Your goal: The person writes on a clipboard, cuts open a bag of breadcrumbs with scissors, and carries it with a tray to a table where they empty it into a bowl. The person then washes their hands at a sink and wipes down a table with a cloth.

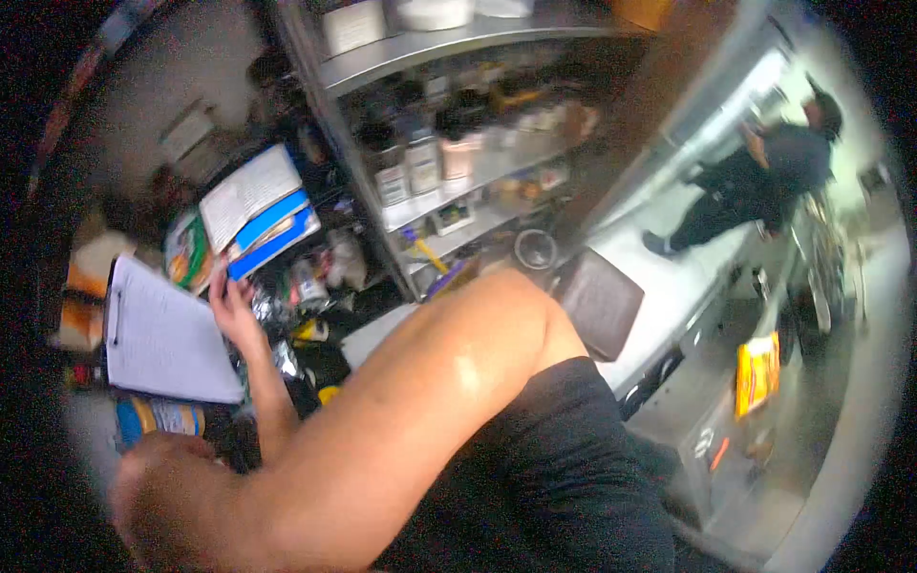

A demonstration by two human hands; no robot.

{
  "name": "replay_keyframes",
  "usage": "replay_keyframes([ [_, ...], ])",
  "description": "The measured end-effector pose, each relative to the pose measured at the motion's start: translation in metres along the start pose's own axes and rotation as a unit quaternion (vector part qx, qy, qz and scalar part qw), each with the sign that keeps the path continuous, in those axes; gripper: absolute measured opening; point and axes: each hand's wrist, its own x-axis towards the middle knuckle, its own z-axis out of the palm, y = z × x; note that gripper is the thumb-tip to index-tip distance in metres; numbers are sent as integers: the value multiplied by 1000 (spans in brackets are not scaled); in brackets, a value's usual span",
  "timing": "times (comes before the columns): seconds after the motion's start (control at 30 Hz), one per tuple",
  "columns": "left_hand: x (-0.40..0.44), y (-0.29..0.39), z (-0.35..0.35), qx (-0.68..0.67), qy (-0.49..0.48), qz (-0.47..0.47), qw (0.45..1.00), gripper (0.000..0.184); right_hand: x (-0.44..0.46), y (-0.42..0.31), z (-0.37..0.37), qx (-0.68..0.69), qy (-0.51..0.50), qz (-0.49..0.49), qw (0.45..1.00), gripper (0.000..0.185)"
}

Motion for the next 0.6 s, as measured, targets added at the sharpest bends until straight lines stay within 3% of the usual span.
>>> replay_keyframes([
  [0.07,-48,-19,15,25,-68,14,997,33,-34,6,-26,-124,57,48,989,29],
  [0.17,-121,-20,57,3,-159,-30,987,41,-103,23,-92,-161,-50,49,985,57],
  [0.27,-165,-28,111,66,-218,-151,962,42,-174,67,-107,31,-3,97,995,64],
  [0.3,-173,-31,134,64,-250,-16,966,45,-200,86,-103,31,-4,146,989,67],
  [0.37,-202,11,200,-16,-304,-52,951,49,-261,126,-92,-36,-36,283,958,68],
  [0.43,-227,24,252,-14,-372,-23,928,48,-333,151,-66,-156,-68,419,892,58],
  [0.5,-261,40,305,-44,-426,3,904,47,-409,148,-63,-141,-164,519,827,55],
  [0.53,-280,45,327,-54,-457,-5,888,46,-436,137,-72,-57,-189,581,790,52],
  [0.57,-302,49,346,-63,-487,-16,871,46,-473,131,-64,-20,-180,619,764,50],
  [0.6,-325,51,363,-68,-512,-19,856,46,-510,112,-56,-60,-65,612,786,26],
])
